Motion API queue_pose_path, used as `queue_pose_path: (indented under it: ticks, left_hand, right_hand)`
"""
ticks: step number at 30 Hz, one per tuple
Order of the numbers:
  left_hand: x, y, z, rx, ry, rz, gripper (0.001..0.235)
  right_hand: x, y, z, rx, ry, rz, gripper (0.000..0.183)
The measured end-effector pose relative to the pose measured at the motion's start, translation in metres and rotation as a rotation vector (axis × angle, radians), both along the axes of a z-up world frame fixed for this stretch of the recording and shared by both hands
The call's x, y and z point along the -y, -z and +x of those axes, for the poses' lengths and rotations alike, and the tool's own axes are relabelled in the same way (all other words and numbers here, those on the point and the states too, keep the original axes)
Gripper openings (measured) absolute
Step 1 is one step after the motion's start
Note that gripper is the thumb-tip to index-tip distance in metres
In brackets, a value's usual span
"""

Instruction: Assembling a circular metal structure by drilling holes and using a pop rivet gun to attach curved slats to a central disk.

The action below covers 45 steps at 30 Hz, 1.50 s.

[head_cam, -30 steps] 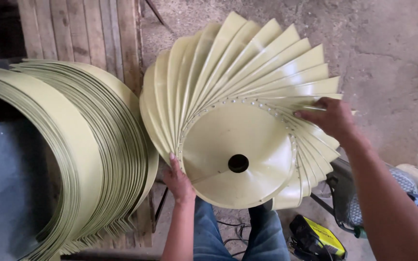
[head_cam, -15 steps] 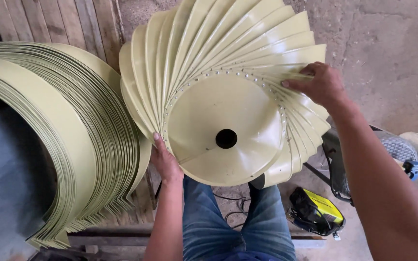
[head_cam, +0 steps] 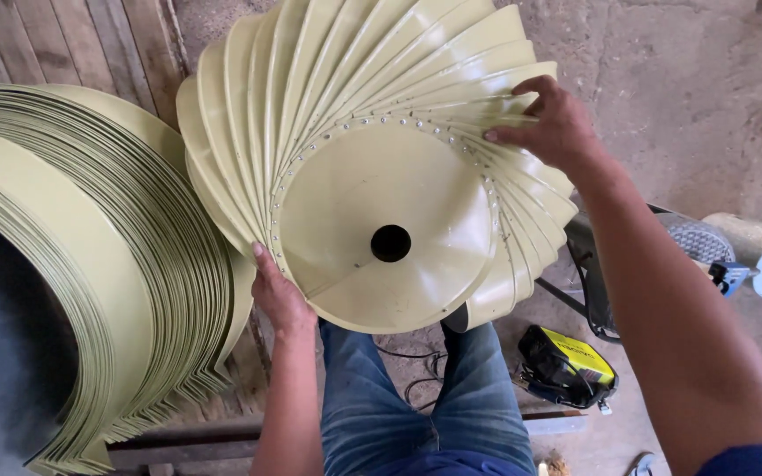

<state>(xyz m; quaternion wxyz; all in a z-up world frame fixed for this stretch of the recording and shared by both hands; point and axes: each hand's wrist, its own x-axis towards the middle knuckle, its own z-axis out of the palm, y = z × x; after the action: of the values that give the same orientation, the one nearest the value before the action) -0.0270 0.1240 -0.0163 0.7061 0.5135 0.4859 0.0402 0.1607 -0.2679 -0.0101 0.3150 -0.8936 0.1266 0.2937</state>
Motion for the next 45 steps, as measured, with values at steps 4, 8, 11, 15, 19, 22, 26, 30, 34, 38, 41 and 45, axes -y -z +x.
queue_pose_path:
  ticks: [4,8,11,15,19,22,26,30,34,38,41,45]
  left_hand:
    - [0.001,-0.005,0.003,-0.025,-0.006,0.009,0.073]
    - [0.002,-0.004,0.003,-0.009,-0.041,-0.006,0.071]
    - [0.009,-0.007,0.014,0.008,-0.066,-0.046,0.07]
    - [0.011,0.003,0.022,0.007,-0.066,-0.037,0.071]
    - [0.011,0.017,0.02,-0.009,-0.047,0.025,0.074]
    - [0.014,0.027,0.022,-0.044,-0.044,0.167,0.072]
    - [0.02,0.018,0.032,-0.206,-0.086,0.29,0.073]
    - [0.025,0.001,0.036,-0.366,-0.028,0.339,0.08]
    - [0.025,0.005,0.036,-0.38,-0.059,0.369,0.08]
    - [0.021,0.006,0.037,-0.322,-0.075,0.298,0.081]
    - [0.017,0.017,0.033,-0.312,-0.068,0.294,0.083]
    - [0.014,0.019,0.029,-0.191,-0.04,0.288,0.082]
  right_hand:
    - [-0.001,-0.002,0.003,0.051,0.028,-0.028,0.081]
    - [0.001,-0.001,0.006,-0.003,0.007,-0.103,0.059]
    - [0.007,0.003,0.014,0.026,0.041,-0.083,0.055]
    - [0.009,0.006,0.023,0.074,0.05,-0.051,0.058]
    - [0.015,0.015,0.022,0.197,-0.123,-0.105,0.064]
    - [0.015,0.013,0.018,0.066,-0.1,-0.123,0.068]
    - [0.014,0.008,0.009,0.378,-0.145,-0.139,0.059]
    - [0.031,0.001,-0.039,0.424,0.276,0.07,0.048]
    - [0.064,-0.006,-0.127,0.279,0.563,0.132,0.032]
    - [0.095,0.006,-0.236,0.129,0.82,0.215,0.029]
    - [0.11,0.01,-0.302,-0.012,0.824,0.147,0.03]
    - [0.122,0.02,-0.368,-0.189,0.846,0.126,0.03]
